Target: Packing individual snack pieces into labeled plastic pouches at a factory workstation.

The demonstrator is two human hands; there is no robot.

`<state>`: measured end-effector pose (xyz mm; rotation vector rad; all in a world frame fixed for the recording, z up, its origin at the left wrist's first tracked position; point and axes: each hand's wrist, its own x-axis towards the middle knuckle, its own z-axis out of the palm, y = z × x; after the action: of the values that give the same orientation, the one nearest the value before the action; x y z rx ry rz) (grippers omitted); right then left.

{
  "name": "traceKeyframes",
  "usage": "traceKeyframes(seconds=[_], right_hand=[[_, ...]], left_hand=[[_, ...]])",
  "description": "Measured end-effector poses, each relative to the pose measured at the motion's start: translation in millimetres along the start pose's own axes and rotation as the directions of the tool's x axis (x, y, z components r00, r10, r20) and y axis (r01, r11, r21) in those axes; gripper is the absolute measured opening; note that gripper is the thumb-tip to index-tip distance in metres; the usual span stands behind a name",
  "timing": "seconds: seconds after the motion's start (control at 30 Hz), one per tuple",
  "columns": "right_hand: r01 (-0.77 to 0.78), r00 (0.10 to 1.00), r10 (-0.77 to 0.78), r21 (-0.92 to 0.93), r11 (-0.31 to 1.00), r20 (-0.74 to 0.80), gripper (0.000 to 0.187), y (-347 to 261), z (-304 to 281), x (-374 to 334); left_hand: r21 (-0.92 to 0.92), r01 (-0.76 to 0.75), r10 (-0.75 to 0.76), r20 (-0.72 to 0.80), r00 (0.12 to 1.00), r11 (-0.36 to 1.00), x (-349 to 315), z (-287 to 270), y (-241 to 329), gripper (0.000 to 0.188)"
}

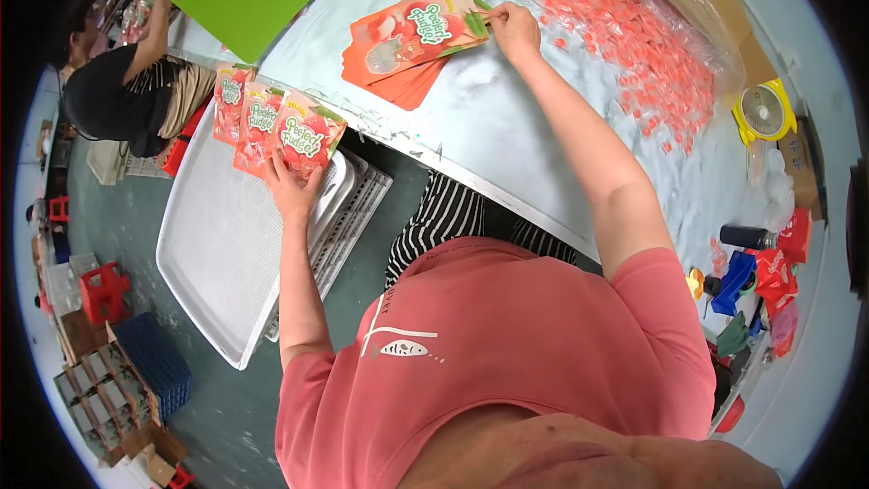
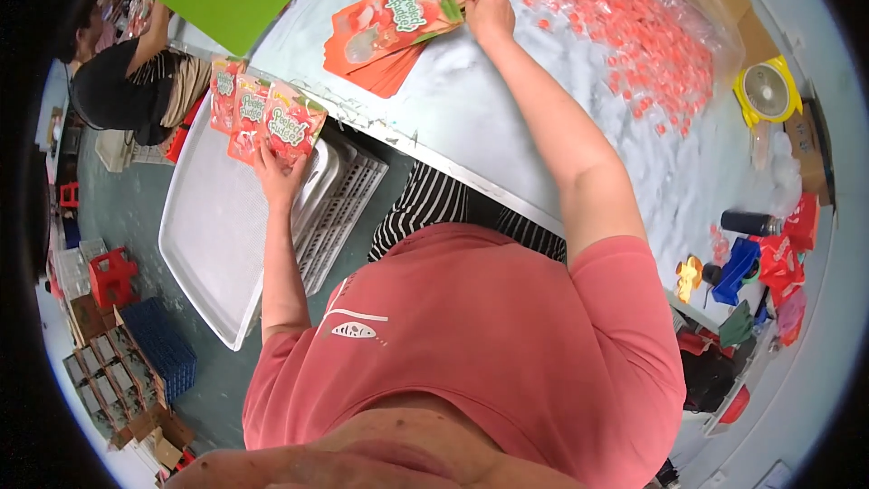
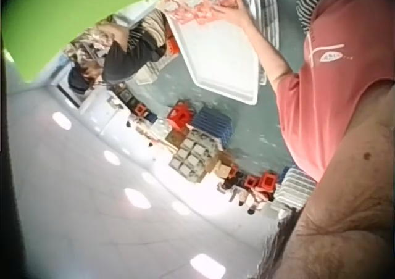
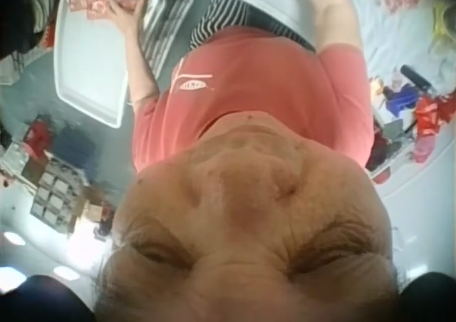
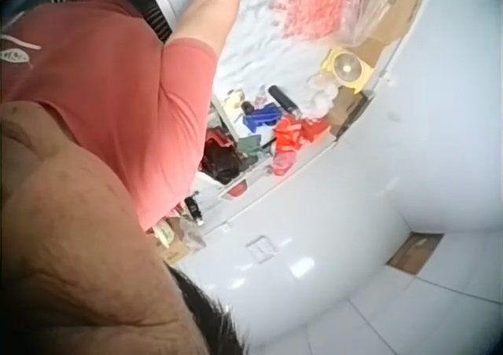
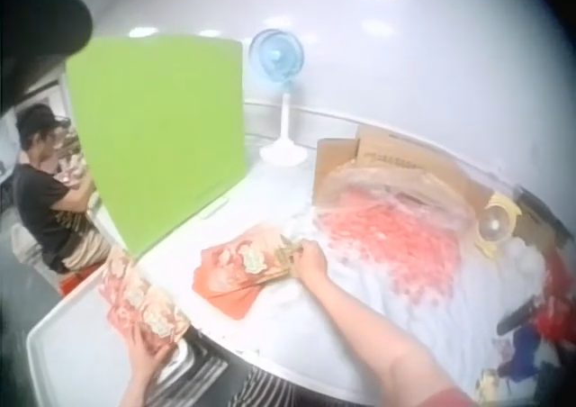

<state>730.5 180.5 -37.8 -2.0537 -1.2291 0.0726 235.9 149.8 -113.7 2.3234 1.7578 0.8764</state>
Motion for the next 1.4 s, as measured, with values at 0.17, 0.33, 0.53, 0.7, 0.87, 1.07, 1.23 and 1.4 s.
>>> traceKeyframes(seconds=[0.17,0.33,0.53,0.7,0.87,1.07,1.23,1.4], right_hand=[[-0.131,0.978,0.112,0.1,0.986,0.177,0.062,-42,-14,-23],[-0.12,0.989,0.111,0.101,0.988,0.093,0.07,-46,1,-21],[-0.21,0.97,0.184,0.167,0.964,0.156,0.03,-29,-13,-25],[-0.229,0.973,0.229,-0.046,0.972,-0.009,0.025,-5,-34,-37],[-0.347,0.937,0.221,0.636,0.69,0.27,0.02,17,-63,-79],[-0.48,0.865,0.116,0.737,0.476,0.488,0.016,5,-128,-188],[-0.39,0.916,0.088,0.816,0.427,0.392,0.013,-6,-162,-239],[-0.389,0.92,0.185,0.854,0.344,0.344,0.018,7,-164,-262]], left_hand=[[0.007,-0.056,0.056,-0.124,0.991,0.998,-2,-27,55,0.082],[0.036,-0.16,0.162,-0.08,0.983,0.987,-8,-28,117,0.073],[-0.213,-0.243,0.254,0.024,0.967,0.946,-18,-27,150,0.068],[-0.286,-0.273,0.301,0.059,0.952,0.918,-20,-25,190,0.06],[-0.421,-0.331,0.386,0.051,0.921,0.845,-20,-21,228,0.043],[-0.759,-0.215,0.448,0.112,0.887,0.615,-13,-19,309,0.015],[-0.825,0.096,0.395,0.364,0.844,0.556,-22,13,338,0.014],[-0.764,0.484,0.322,0.629,0.708,0.427,-39,12,358,0.018]])
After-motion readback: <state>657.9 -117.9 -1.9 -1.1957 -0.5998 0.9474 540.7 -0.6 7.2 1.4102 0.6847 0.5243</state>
